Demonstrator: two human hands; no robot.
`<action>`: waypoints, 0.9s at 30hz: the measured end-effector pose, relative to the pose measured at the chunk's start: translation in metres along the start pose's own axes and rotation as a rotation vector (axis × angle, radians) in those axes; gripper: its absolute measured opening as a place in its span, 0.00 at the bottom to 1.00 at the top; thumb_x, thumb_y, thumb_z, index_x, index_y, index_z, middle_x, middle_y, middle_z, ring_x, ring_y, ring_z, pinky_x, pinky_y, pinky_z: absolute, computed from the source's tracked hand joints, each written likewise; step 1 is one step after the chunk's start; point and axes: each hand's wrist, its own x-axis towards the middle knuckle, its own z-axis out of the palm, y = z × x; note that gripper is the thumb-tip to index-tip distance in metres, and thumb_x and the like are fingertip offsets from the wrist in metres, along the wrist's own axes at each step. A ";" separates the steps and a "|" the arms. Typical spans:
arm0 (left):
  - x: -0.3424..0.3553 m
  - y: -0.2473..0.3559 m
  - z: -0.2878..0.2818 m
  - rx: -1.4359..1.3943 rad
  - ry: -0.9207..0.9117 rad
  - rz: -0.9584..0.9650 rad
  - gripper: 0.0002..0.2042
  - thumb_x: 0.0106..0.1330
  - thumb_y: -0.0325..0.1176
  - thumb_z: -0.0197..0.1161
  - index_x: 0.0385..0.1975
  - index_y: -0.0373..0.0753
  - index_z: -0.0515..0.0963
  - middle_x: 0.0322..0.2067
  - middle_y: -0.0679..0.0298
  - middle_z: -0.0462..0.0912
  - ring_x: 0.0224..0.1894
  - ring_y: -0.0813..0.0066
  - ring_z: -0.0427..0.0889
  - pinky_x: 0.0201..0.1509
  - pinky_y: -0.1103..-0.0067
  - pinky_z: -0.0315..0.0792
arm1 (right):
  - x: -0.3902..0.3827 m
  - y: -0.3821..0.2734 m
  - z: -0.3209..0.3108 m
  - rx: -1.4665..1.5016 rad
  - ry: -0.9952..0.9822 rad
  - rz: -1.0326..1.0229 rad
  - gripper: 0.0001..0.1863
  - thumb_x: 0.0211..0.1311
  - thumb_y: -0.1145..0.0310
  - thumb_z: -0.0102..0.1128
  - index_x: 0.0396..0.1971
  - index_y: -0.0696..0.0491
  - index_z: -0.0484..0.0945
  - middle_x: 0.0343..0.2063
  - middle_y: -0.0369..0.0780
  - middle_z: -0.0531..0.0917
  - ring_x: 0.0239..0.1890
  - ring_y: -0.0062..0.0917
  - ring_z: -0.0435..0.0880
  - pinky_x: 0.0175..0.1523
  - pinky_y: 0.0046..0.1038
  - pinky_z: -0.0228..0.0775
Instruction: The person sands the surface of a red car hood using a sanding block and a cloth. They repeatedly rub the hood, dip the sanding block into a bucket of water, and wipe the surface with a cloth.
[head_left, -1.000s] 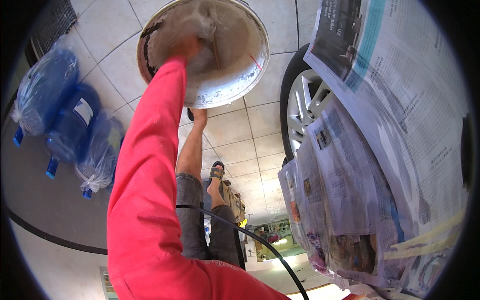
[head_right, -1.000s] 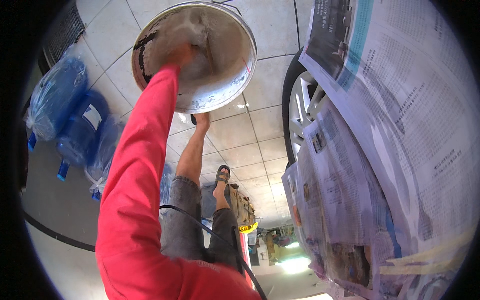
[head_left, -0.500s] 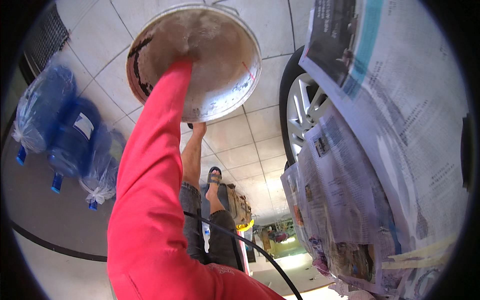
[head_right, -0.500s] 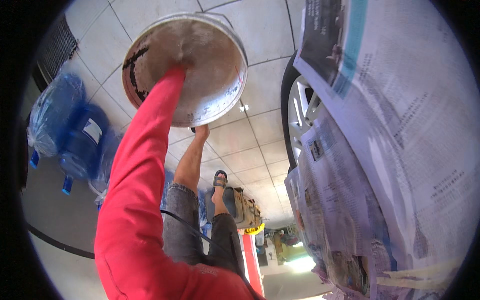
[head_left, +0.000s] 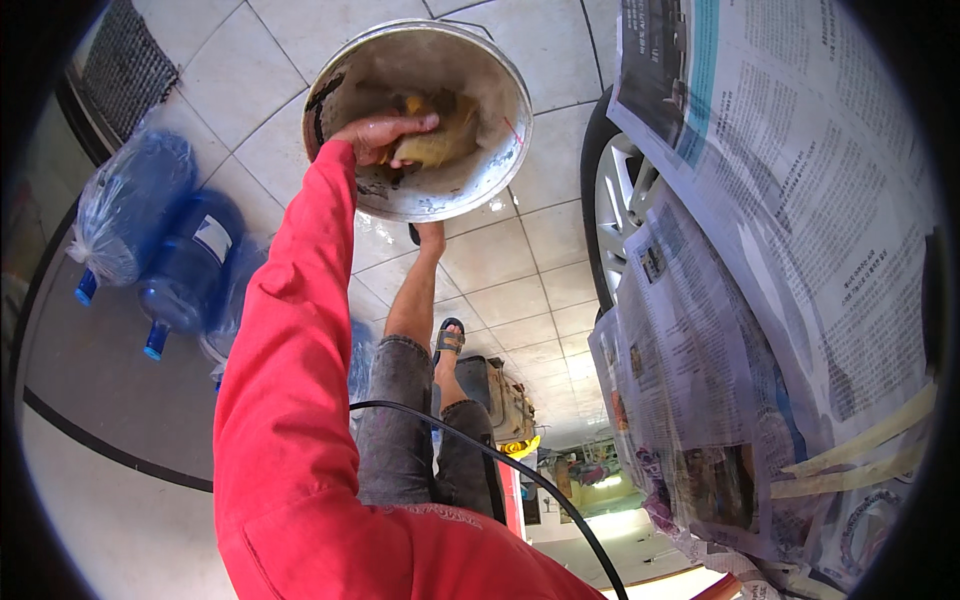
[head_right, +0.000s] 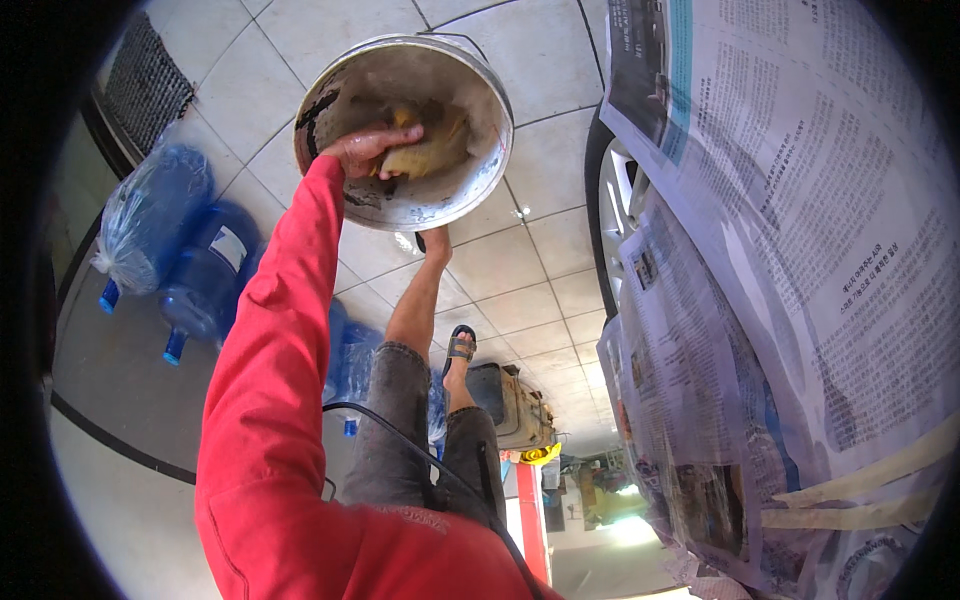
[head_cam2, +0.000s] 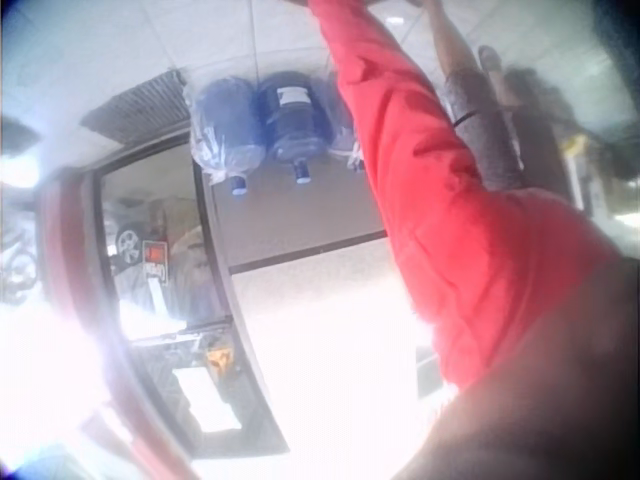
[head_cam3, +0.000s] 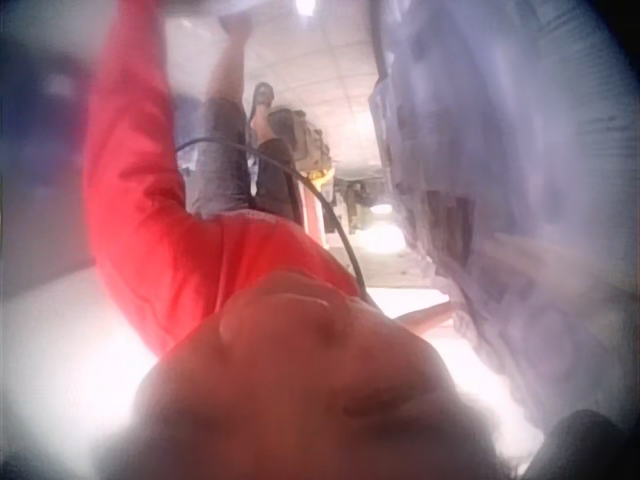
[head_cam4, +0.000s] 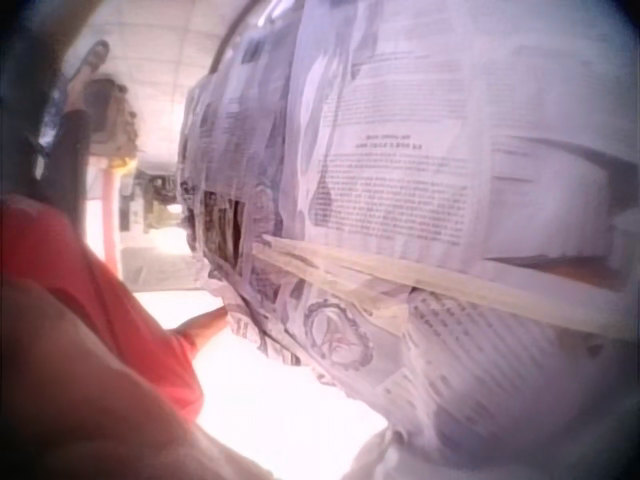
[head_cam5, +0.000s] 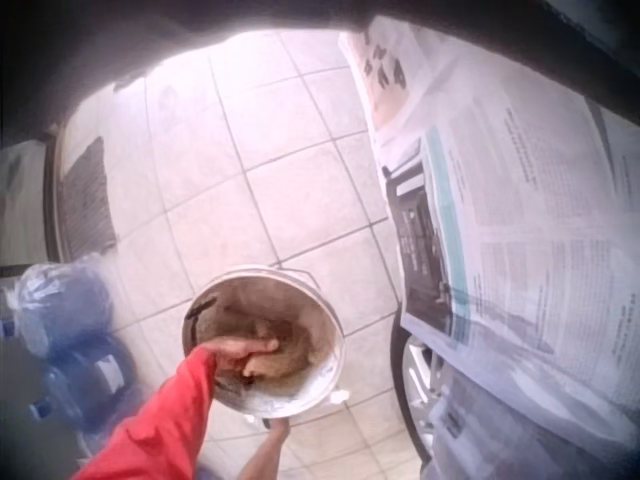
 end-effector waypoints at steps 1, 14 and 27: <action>-0.009 0.006 0.001 -0.056 0.026 0.027 0.32 0.69 0.55 0.72 0.61 0.34 0.77 0.47 0.61 0.87 0.36 0.77 0.87 0.36 0.81 0.81 | 0.003 0.000 0.001 -0.002 -0.004 0.003 0.29 0.72 0.51 0.64 0.68 0.48 0.75 0.61 0.44 0.80 0.55 0.41 0.85 0.56 0.48 0.84; 0.050 -0.018 -0.040 0.077 0.589 0.123 0.22 0.74 0.37 0.64 0.65 0.40 0.76 0.54 0.55 0.86 0.48 0.57 0.91 0.48 0.67 0.86 | 0.019 0.007 -0.012 -0.018 0.006 -0.004 0.29 0.72 0.51 0.64 0.68 0.48 0.74 0.61 0.44 0.80 0.55 0.41 0.84 0.56 0.48 0.83; 0.054 -0.029 0.046 0.495 0.853 0.320 0.21 0.69 0.48 0.68 0.43 0.32 0.86 0.39 0.47 0.88 0.43 0.53 0.89 0.48 0.63 0.81 | 0.044 0.017 -0.036 0.038 0.000 -0.026 0.30 0.72 0.51 0.64 0.68 0.48 0.74 0.62 0.44 0.80 0.55 0.41 0.84 0.57 0.48 0.83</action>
